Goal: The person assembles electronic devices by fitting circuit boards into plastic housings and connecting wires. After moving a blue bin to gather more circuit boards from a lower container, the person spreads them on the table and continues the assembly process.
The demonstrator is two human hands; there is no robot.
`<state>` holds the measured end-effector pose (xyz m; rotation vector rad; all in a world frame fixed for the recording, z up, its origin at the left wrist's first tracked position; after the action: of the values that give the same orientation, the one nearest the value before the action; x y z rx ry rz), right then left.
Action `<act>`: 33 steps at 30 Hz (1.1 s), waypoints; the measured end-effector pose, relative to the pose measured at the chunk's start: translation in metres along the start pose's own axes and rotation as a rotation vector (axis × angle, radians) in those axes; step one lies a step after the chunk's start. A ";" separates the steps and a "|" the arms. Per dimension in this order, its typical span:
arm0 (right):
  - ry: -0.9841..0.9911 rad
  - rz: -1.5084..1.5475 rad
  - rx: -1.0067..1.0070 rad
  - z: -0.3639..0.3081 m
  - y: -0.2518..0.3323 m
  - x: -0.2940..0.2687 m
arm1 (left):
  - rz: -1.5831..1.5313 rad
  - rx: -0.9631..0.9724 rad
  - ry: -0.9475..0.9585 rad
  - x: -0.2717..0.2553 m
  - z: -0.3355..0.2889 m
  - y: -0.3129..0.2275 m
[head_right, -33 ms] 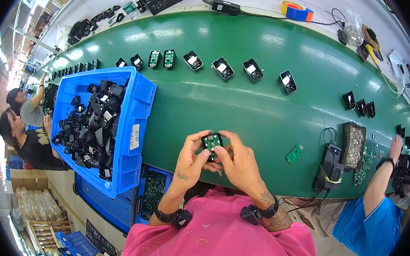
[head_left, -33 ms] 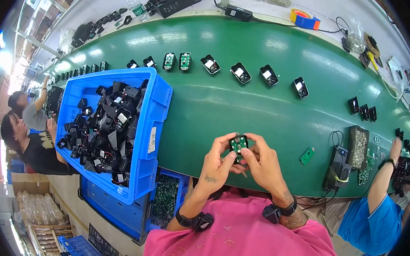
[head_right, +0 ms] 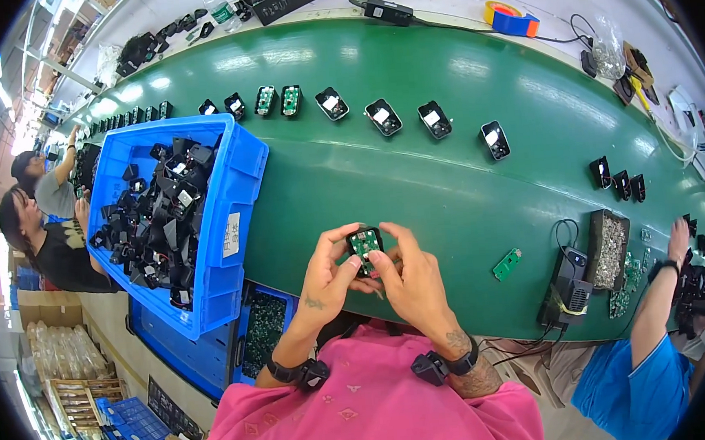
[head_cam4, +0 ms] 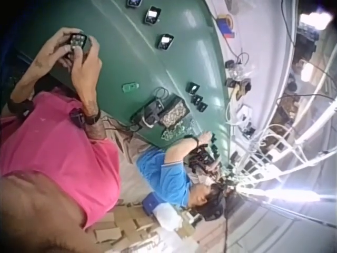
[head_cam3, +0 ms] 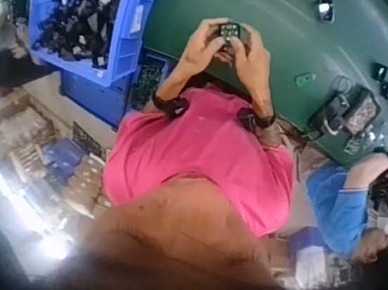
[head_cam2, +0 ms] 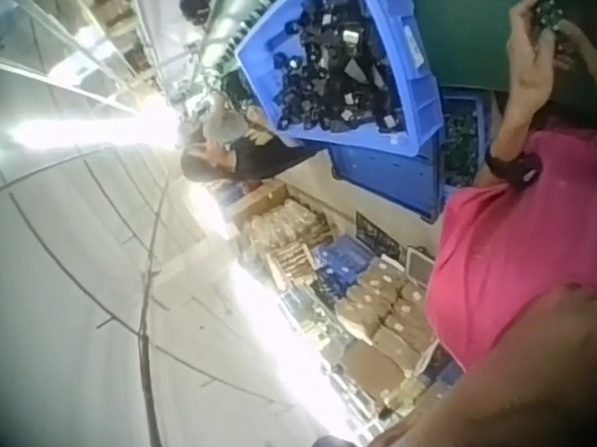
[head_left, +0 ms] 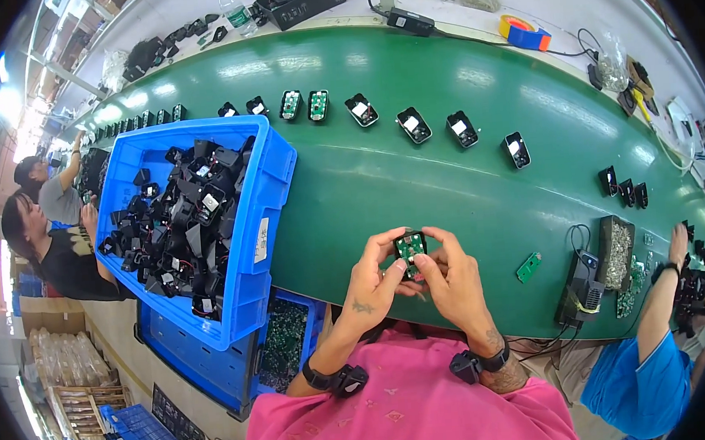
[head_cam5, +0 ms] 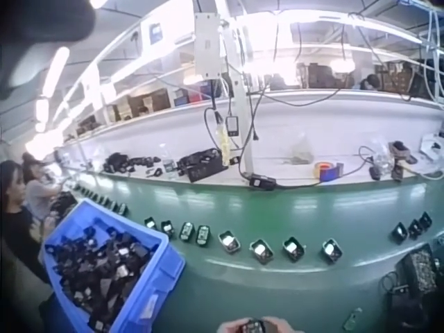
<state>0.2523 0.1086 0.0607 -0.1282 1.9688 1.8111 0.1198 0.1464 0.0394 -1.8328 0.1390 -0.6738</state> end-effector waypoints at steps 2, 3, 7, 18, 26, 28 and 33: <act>0.017 -0.027 0.005 0.003 -0.001 0.001 | 0.027 0.072 -0.016 -0.002 0.001 -0.001; 0.032 -0.055 0.009 0.003 -0.001 0.002 | 0.028 0.071 -0.017 -0.003 0.001 0.001; -0.113 -0.249 -0.083 -0.004 0.000 -0.002 | 0.117 0.160 -0.034 -0.002 0.001 -0.005; 0.397 0.395 0.207 -0.010 -0.008 0.002 | -0.097 0.165 0.125 -0.002 -0.002 -0.005; 0.308 0.214 0.092 -0.009 0.000 0.007 | 0.158 0.448 -0.133 -0.002 -0.006 -0.011; 0.218 0.033 0.008 -0.006 0.003 0.003 | 0.198 0.447 -0.169 -0.003 -0.007 -0.012; 0.060 0.054 0.012 0.000 0.003 -0.002 | 0.230 0.306 -0.123 0.000 -0.006 -0.013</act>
<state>0.2526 0.1082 0.0646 -0.1279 2.0423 1.8491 0.1144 0.1461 0.0520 -1.5298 0.1534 -0.3958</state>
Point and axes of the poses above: each hand's wrist, its own z-axis towards the middle knuckle, its own x-axis out of the palm, y = z × x, the point moved 8 cm from there along z, towards the middle knuckle, and after that the axes turned 8 degrees about -z, right-handed, at the moved point
